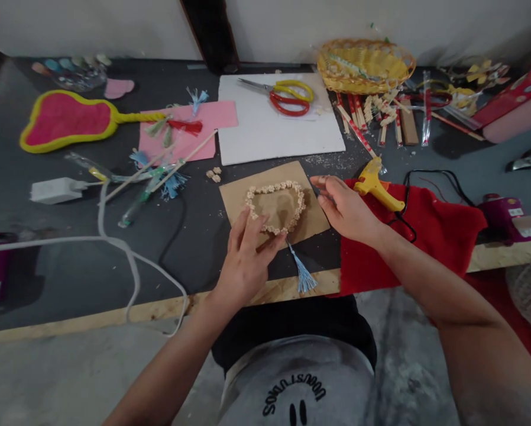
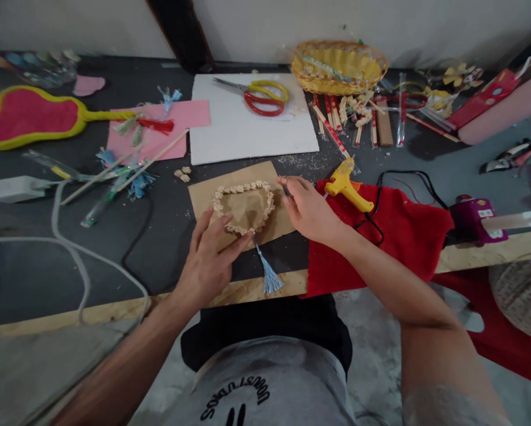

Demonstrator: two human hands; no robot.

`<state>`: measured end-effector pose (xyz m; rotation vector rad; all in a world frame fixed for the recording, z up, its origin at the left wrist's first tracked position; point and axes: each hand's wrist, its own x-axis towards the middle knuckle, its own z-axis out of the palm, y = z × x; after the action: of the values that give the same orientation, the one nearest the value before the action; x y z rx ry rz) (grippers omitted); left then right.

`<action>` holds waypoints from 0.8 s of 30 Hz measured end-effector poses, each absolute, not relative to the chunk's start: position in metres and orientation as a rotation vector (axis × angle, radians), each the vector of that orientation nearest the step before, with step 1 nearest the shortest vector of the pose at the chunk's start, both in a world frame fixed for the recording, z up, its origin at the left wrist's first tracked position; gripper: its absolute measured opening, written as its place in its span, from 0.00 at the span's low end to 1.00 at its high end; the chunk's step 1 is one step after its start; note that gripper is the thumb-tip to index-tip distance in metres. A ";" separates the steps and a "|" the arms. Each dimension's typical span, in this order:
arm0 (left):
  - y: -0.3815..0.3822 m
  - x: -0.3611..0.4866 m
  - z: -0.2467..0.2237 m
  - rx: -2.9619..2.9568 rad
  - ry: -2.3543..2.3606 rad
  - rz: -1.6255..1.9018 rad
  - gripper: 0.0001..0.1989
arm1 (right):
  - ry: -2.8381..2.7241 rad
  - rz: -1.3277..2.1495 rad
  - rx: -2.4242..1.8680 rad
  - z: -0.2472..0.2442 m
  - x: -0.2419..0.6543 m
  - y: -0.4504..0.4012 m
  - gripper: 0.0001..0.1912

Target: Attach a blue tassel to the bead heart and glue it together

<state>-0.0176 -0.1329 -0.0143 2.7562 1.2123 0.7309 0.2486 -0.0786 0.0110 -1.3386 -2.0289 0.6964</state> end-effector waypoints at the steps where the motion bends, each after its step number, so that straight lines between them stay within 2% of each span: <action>1: -0.133 -0.018 -0.014 2.747 1.217 0.742 0.27 | -1.997 0.750 -1.333 0.011 0.248 -0.077 0.18; 5: -0.136 -0.018 -0.014 2.711 1.305 0.720 0.26 | -1.889 0.909 -1.323 0.008 0.243 -0.074 0.19; 12: -0.138 -0.017 -0.013 2.686 1.365 0.660 0.28 | -1.638 1.144 -1.277 0.009 0.229 -0.077 0.27; 20: -0.141 -0.015 -0.008 2.693 1.395 0.698 0.23 | -1.749 0.944 -1.356 0.016 0.235 -0.070 0.24; 24: -0.140 -0.015 -0.009 2.642 1.391 0.701 0.22 | -1.557 1.043 -1.295 0.014 0.227 -0.074 0.26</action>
<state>-0.0151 -0.1404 -0.0093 2.6422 1.3912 0.7006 0.2269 -0.0736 0.0136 -1.2951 -1.5568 1.0434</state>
